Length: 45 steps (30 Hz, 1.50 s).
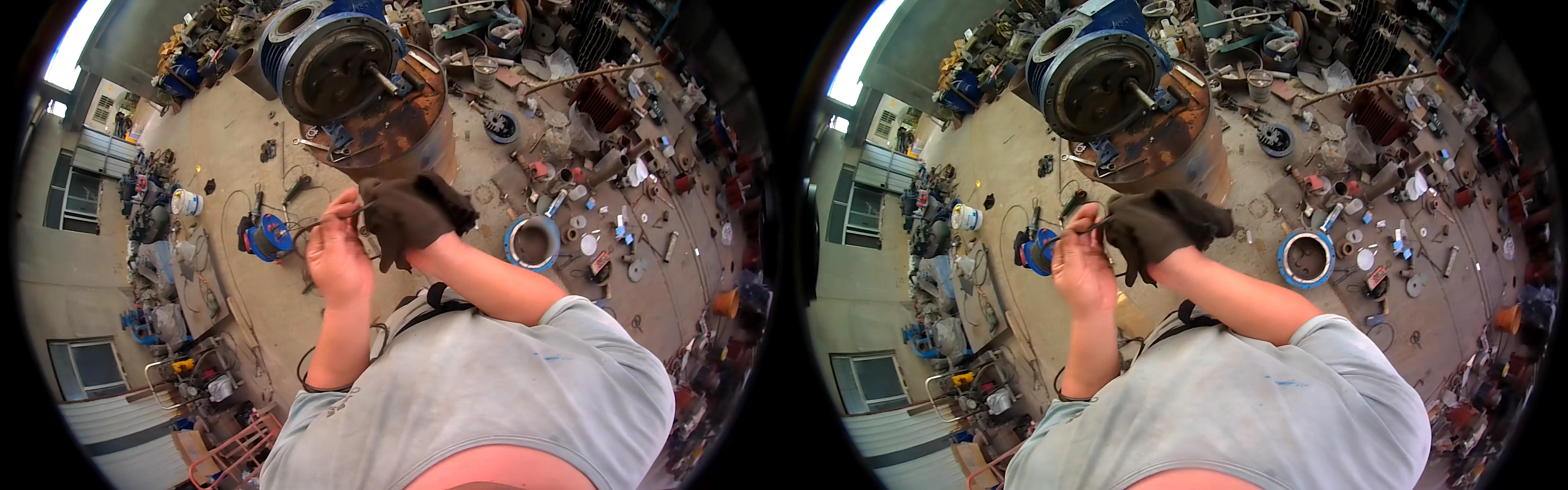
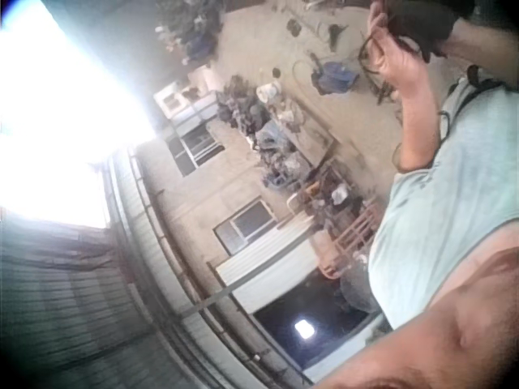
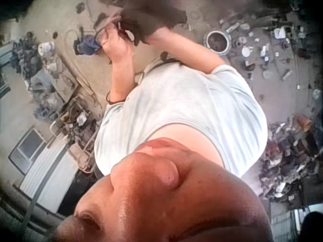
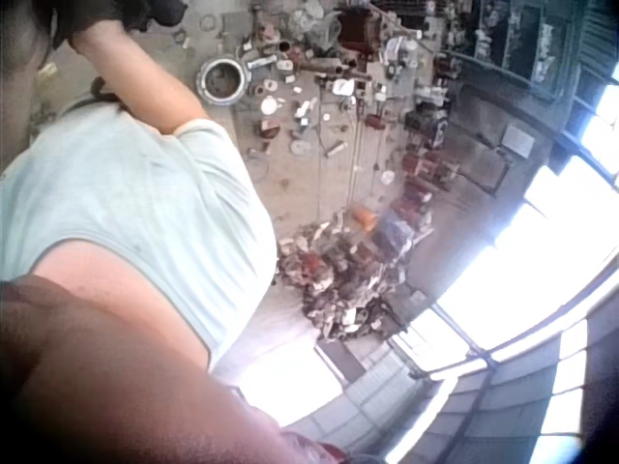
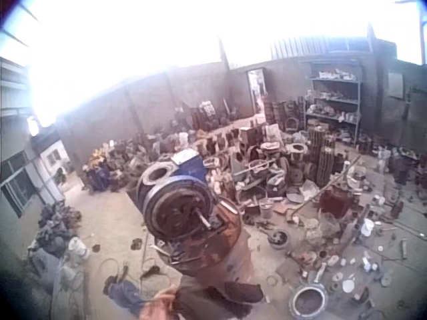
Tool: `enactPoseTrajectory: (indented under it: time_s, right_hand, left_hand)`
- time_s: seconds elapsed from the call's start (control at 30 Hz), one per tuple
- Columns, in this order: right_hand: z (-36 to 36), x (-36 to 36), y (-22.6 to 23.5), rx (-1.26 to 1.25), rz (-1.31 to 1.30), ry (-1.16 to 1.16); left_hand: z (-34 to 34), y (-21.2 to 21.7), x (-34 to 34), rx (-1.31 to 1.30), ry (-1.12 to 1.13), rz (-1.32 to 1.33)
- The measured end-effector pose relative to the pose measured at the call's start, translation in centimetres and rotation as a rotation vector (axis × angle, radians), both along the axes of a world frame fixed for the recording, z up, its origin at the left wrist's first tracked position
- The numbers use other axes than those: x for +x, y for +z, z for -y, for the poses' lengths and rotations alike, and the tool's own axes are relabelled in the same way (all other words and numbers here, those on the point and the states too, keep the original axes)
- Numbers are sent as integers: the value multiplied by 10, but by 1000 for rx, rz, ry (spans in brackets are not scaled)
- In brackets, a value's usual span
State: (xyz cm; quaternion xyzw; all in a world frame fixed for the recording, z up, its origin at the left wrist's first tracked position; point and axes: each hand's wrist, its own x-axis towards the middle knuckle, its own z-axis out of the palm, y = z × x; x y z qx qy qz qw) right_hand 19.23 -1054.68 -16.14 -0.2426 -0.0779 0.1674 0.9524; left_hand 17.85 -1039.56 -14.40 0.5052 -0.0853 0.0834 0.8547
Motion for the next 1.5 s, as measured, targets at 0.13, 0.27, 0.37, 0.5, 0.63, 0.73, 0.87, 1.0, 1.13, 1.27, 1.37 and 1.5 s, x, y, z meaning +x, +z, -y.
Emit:
enactPoseTrajectory:
  time_s: [0.13,0.27,0.37,0.5,0.63,0.73,0.87,1.0,1.13,1.27,1.37,1.5]
  right_hand:
    - [38,0,19,21,-314,-277]
    - [47,6,7,126,-377,-231]
    - [32,5,29,75,-386,-181]
    - [9,8,43,-54,-278,-125]
    - [-15,12,32,-28,-312,-204]
    - [-34,9,30,-75,-172,-247]
    - [-41,18,19,-77,-103,-270]
    - [-21,23,22,-128,-154,-243]
    - [17,25,31,-184,-112,-271]
    - [11,39,26,-197,-167,-292]
    - [-18,39,15,112,-292,-183]
    - [-58,27,20,-114,-293,-300]
  left_hand:
    - [-38,5,1,-175,6,-31]
    - [-52,6,8,-251,4,-174]
    - [-33,11,15,-250,-246,-127]
    - [2,10,19,-165,-319,-202]
    - [6,15,33,-283,-382,-255]
    - [12,13,34,-259,-288,-259]
    - [3,6,36,-234,-228,-249]
    - [-39,3,46,-193,-189,-158]
    - [-101,-6,72,-293,-29,-205]
    - [-90,-3,79,-395,-126,-246]
    - [-44,-10,64,-264,-449,-251]
    - [-20,-2,52,-339,-520,-307]
